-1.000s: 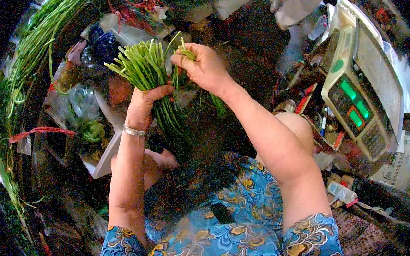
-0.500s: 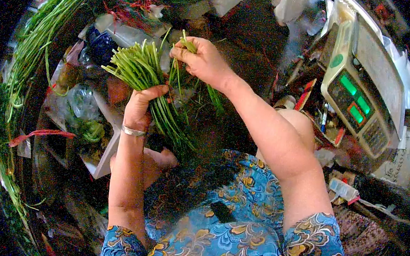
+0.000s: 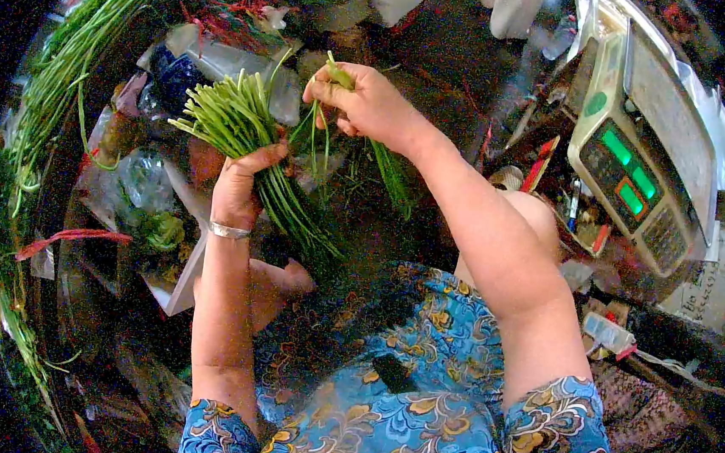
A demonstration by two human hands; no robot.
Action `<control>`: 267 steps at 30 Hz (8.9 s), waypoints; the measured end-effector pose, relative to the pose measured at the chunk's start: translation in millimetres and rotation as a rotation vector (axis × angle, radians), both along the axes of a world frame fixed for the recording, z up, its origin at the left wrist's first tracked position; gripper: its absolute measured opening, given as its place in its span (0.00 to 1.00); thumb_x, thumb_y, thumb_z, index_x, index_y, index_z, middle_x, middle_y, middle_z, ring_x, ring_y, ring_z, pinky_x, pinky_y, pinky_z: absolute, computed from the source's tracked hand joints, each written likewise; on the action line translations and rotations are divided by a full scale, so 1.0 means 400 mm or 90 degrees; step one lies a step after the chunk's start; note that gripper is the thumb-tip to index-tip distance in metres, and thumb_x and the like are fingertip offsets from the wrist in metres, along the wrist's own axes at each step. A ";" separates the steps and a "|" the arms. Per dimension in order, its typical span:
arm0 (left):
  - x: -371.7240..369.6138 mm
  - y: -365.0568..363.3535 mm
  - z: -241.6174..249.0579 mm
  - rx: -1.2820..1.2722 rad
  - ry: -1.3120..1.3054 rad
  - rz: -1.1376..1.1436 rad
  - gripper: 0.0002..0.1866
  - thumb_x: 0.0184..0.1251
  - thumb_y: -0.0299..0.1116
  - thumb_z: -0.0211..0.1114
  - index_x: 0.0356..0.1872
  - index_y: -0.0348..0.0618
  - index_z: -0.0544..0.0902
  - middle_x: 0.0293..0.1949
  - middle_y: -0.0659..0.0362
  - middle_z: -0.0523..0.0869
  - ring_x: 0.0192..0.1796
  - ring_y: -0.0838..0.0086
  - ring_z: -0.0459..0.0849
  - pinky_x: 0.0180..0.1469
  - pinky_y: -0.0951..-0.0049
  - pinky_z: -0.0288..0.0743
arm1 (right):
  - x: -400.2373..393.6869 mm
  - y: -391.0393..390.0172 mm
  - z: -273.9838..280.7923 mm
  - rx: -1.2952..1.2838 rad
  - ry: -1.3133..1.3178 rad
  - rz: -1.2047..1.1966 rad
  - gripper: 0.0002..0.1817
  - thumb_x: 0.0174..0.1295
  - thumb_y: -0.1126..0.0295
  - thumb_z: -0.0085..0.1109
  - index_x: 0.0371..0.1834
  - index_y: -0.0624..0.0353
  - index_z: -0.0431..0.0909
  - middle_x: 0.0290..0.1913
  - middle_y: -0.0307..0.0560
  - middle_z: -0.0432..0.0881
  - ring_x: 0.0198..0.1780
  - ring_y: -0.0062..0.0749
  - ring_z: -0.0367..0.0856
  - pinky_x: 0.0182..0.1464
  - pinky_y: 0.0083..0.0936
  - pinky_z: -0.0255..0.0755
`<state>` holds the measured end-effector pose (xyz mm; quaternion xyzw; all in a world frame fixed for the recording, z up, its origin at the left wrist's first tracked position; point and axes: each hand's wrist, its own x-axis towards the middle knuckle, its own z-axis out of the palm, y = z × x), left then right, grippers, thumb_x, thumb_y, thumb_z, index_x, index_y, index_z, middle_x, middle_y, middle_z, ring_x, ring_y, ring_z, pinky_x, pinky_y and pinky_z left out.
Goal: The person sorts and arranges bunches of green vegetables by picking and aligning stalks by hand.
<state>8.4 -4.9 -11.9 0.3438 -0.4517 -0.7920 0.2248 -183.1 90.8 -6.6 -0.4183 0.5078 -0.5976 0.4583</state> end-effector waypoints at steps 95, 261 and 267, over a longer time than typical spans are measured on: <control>0.048 0.014 0.023 -0.087 -0.062 -0.050 0.16 0.51 0.22 0.67 0.43 0.39 0.79 0.35 0.60 0.82 0.30 0.72 0.81 0.32 0.72 0.78 | -0.272 0.061 -0.040 -0.108 -0.324 -0.550 0.09 0.55 0.70 0.64 0.26 0.53 0.71 0.16 0.31 0.61 0.15 0.18 0.58 0.16 0.20 0.53; 0.050 -0.023 -0.011 -0.081 0.065 0.102 0.11 0.58 0.22 0.63 0.42 0.35 0.77 0.34 0.53 0.81 0.33 0.69 0.79 0.42 0.67 0.76 | 0.017 -0.023 -0.103 0.335 -0.232 0.015 0.19 0.67 0.54 0.52 0.38 0.63 0.77 0.31 0.45 0.83 0.24 0.20 0.71 0.19 0.19 0.58; 0.051 0.032 0.020 -0.111 0.044 0.036 0.15 0.54 0.24 0.62 0.44 0.34 0.75 0.33 0.54 0.79 0.33 0.68 0.77 0.44 0.66 0.74 | -0.003 -0.031 -0.095 0.231 -0.488 -0.150 0.19 0.71 0.54 0.46 0.48 0.61 0.67 0.42 0.49 0.83 0.29 0.23 0.76 0.22 0.17 0.59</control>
